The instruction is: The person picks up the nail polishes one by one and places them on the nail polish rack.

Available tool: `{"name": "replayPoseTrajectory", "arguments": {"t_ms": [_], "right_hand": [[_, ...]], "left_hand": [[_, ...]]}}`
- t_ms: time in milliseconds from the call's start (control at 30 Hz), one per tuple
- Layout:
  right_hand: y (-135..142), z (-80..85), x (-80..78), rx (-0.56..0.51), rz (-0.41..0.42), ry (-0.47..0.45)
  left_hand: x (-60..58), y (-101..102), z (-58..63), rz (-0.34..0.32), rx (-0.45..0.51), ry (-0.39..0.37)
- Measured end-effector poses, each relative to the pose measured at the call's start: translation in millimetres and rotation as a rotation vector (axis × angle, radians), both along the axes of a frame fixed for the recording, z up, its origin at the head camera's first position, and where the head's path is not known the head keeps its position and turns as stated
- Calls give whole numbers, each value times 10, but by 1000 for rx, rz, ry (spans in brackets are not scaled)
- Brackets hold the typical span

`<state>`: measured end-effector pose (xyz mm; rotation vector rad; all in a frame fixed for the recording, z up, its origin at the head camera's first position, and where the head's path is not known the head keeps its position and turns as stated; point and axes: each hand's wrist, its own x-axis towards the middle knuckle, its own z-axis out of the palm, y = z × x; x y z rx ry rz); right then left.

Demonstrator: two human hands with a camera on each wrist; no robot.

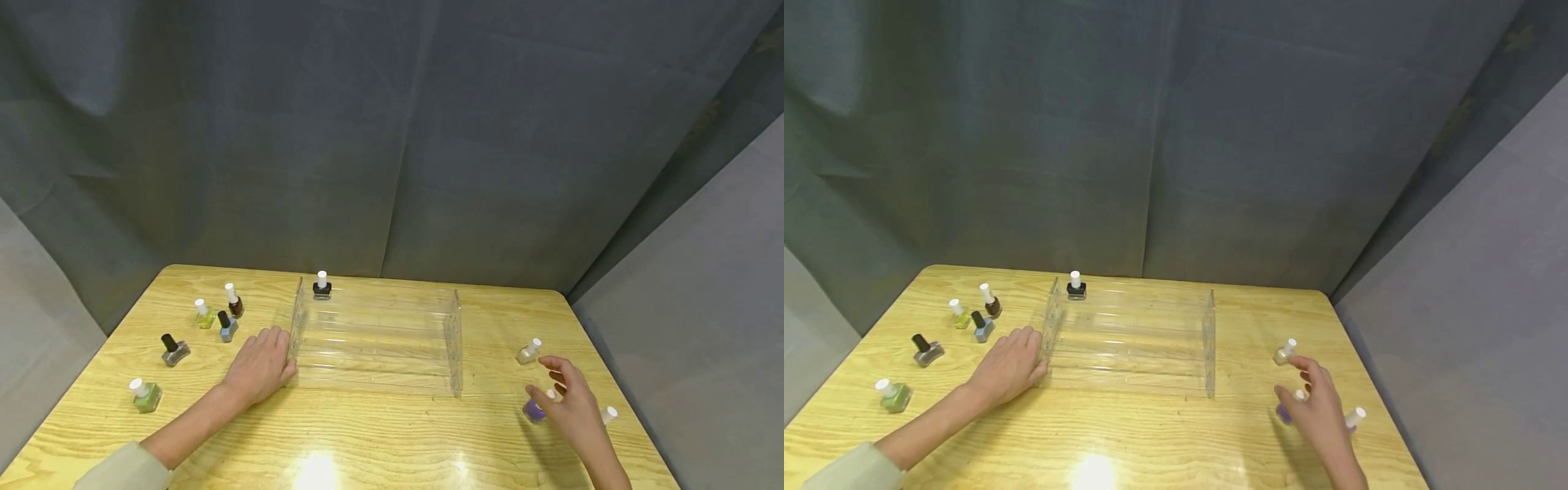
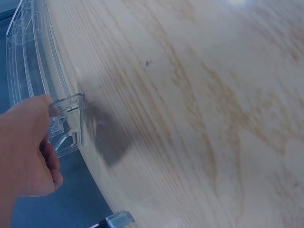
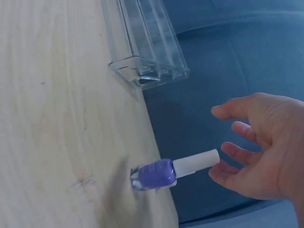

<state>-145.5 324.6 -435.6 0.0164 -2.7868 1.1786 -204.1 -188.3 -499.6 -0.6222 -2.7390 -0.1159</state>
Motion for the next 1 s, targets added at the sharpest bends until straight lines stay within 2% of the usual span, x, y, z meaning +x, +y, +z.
{"name": "replayPoseTrajectory", "arguments": {"t_ms": [133,233,500,667,1000], "right_hand": [[55,-80,3,-24,-2,-98],[85,-141,18,-48,11,-131],[157,-315,48,-74,34,-164],[181,-413,82,-94,40,-151],[175,-453,114,-105,-5,-159]], "left_hand": [[-4,1,0,2,-5,3],[-3,1,2,1,-5,8],[10,7,17,-3,12,7],[13,9,26,-3,15,7],[14,13,36,-2,20,6]]}}
